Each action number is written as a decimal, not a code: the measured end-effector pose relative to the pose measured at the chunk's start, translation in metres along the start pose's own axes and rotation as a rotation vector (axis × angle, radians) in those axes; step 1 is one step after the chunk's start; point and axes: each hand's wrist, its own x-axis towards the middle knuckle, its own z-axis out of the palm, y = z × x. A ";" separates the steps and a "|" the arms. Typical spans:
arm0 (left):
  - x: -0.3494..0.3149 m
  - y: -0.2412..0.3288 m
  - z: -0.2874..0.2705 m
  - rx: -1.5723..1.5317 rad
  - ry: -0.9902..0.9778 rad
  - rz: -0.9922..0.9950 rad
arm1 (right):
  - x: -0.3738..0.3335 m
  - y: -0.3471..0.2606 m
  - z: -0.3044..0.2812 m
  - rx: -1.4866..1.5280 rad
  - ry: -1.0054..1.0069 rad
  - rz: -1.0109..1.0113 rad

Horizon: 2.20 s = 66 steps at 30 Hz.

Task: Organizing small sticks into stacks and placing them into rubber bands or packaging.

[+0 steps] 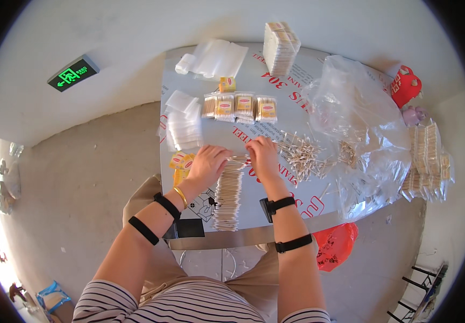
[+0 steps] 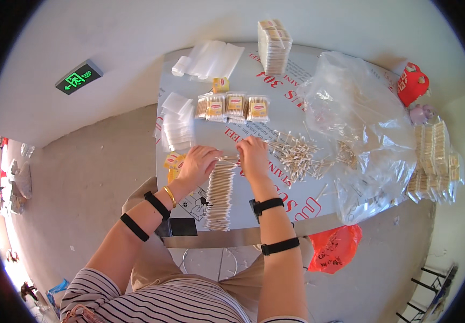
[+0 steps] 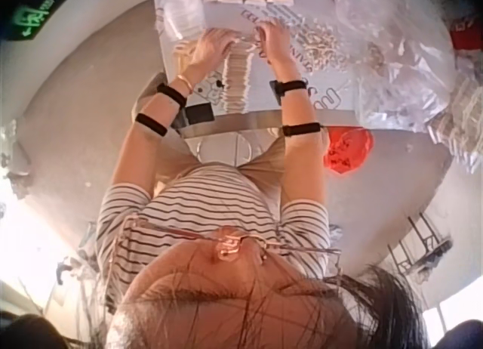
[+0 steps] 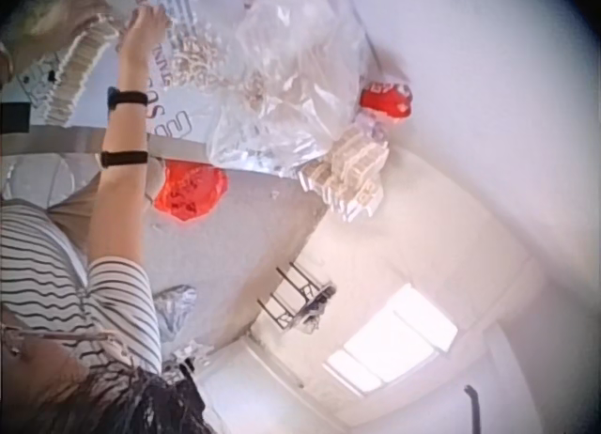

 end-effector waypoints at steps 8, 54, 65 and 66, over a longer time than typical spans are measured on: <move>0.006 0.006 0.024 0.356 -0.366 0.050 | -0.054 -0.006 -0.004 0.025 0.125 0.192; 0.007 0.007 0.008 0.240 -0.365 0.060 | -0.066 -0.014 0.006 -0.096 0.109 0.256; -0.003 -0.008 -0.003 -0.092 -0.021 -0.104 | -0.064 -0.017 0.007 -0.090 0.091 0.261; -0.006 -0.009 -0.004 -0.092 -0.020 -0.105 | -0.065 -0.016 0.007 -0.089 0.101 0.253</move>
